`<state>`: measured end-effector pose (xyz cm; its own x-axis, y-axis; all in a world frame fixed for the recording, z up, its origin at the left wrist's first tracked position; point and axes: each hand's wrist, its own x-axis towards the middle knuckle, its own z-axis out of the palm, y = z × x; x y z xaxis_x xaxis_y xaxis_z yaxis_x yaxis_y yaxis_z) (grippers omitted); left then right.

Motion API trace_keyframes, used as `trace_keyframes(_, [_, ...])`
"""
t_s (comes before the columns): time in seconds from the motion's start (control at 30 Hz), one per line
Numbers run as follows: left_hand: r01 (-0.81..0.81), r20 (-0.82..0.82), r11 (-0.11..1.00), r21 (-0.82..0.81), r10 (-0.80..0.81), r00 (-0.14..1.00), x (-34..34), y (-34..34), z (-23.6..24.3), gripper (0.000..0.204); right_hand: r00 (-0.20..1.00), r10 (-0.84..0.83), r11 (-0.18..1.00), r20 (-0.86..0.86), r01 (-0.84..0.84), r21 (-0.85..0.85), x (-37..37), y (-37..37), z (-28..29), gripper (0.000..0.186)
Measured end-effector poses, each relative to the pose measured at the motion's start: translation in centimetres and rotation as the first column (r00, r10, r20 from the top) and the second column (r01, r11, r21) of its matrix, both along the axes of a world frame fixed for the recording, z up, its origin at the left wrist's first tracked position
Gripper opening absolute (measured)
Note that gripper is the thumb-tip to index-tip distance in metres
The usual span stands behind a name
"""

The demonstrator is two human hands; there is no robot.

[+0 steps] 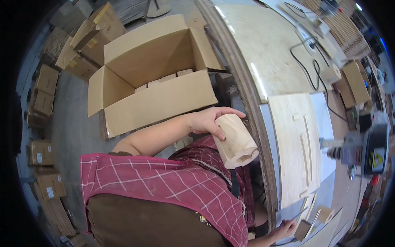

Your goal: Operate a drill press to make a hole in a wooden block and then pack the finished pieces into a box.

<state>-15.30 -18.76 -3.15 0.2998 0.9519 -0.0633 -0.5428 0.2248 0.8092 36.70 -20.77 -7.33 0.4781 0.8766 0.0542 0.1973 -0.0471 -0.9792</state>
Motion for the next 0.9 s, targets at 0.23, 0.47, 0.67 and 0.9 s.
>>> trace_keyframes(0.23, [-0.461,-0.307,0.878,0.128,0.477,0.824,-12.4,-5.4,2.6,0.072,0.998,-0.051,0.998,-0.032,0.049,-0.049,14.0,3.3,-10.0,0.017])
trace_keyframes(0.47, [-0.938,-0.404,0.338,-0.083,0.849,0.341,-25.2,-8.7,-1.2,0.055,0.997,0.081,0.988,0.000,-0.080,-0.130,9.9,13.8,-10.8,0.017])
trace_keyframes(0.67, [-0.977,-0.731,0.194,-0.094,0.652,0.200,-32.5,-12.5,-8.2,0.059,0.982,0.188,0.958,0.037,-0.174,-0.228,6.0,20.0,-10.1,0.017])
trace_keyframes(0.9, [-0.944,-0.987,0.316,-0.098,0.089,0.133,-37.7,-16.3,-15.5,0.069,0.965,0.253,0.919,0.068,-0.218,-0.330,3.2,24.0,-8.8,0.016])
